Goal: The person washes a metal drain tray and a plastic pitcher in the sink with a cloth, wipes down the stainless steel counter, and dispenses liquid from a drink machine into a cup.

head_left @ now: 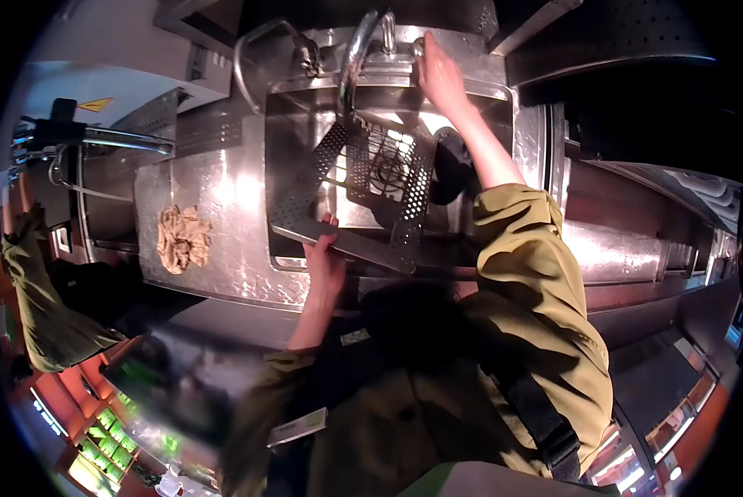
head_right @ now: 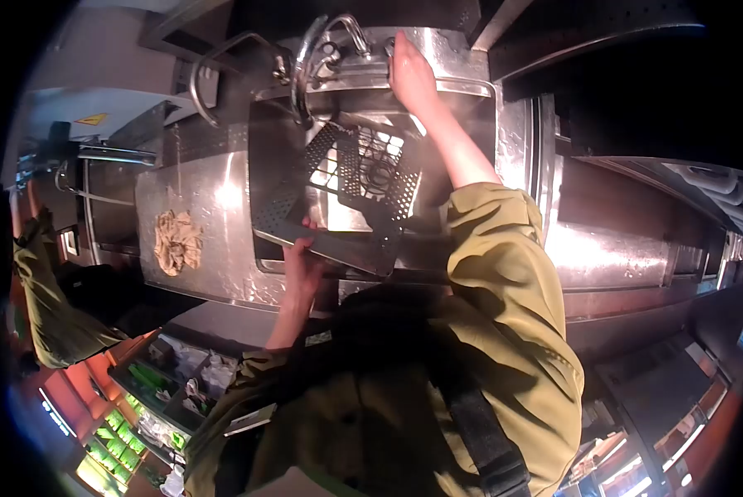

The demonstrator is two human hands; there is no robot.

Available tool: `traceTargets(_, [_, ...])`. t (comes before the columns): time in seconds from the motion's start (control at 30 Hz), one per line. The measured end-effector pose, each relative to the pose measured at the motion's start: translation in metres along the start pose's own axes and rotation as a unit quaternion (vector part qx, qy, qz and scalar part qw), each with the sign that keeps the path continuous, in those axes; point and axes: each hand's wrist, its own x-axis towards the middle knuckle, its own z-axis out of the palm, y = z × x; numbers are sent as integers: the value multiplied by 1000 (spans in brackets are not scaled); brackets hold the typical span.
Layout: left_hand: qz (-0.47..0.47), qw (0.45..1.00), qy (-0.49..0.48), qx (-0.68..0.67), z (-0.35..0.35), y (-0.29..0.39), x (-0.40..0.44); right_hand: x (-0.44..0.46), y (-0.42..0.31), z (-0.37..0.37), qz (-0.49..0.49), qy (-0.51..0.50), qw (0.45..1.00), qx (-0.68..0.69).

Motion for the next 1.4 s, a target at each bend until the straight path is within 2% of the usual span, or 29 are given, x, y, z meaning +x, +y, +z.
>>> traceTargets(0.07, [-70,995,36,59,-19,-9,-12,-3,-2,-22,-37,-37,999,-2])
traceTargets(0.1, [2,995,60,75,-3,2,18,21,1,-5,-61,-16,998,19])
traceTargets(0.17, [65,982,142,104,40,18,-11,15,6,-15,-67,-46,996,37])
traceTargets(0.2, [77,979,145,120,28,14,-10,4,3,-20,-45,-42,998,19])
traceTargets(0.3, [128,966,166,149,-9,24,16,-46,-5,-21,63,165,983,58])
traceTargets(0.37, [64,955,209,201,-28,45,32,-101,-1,-6,148,230,955,111])
traceTargets(0.4, [40,950,123,284,-31,56,37,-124,19,17,231,165,957,62])
traceTargets(0.43, [-33,922,74,379,-20,74,35,-158,45,43,314,99,944,13])
traceTargets(0.47, [-41,904,46,423,-17,76,34,-205,96,83,377,3,925,-47])
traceTargets(0.53, [-46,874,30,483,-12,76,39,-229,119,108,345,-153,896,-234])
traceTargets(0.57, [-51,864,42,500,-12,75,38,-238,106,99,250,-208,875,-360])
traceTargets(0.63, [-51,855,-19,516,-18,76,47,-245,149,116,114,-228,864,-434])
traceTargets(0.67, [-69,839,-26,538,-18,76,51,-220,145,112,216,-338,842,-360])
traceTargets(0.7, [-89,823,-36,559,-20,76,52,-200,146,106,313,-441,794,-279])
traceTargets(0.73, [-91,802,-50,589,-25,71,54,-195,153,103,353,-375,821,-246])
traceTargets(0.83, [-95,738,-109,659,-24,53,63,-138,122,67,409,-350,810,-234])
traceTargets(0.9, [-93,700,-143,693,-8,51,56,-105,88,38,389,-312,834,-236])
traceTargets(0.93, [-128,674,-141,713,6,54,51,-93,72,25,375,-329,827,-260])
traceTargets(1.03, [-94,683,-152,708,-14,37,55,-84,24,-15,304,-264,884,-237])
traceTargets(1.07, [-134,645,-156,736,-22,29,66,-77,7,-31,285,-275,895,-204])
traceTargets(1.13, [-126,602,-175,769,-21,26,68,-71,-27,-54,248,-304,910,-136])
traceTargets(1.2, [-139,575,-192,784,-22,24,79,-80,-41,-45,223,-375,895,-91])
traceTargets(1.23, [-128,593,-208,767,-32,17,89,-83,-58,-40,208,-415,883,-69])
traceTargets(1.3, [-107,633,-237,729,-56,-3,107,-93,-109,-22,143,-523,826,-155])
traceTargets(1.37, [-118,640,-197,734,-42,3,96,-152,-89,43,-46,-460,883,-87])
traceTargets(1.4, [-121,643,-177,735,-31,7,95,-174,-84,72,-118,-460,878,-55])
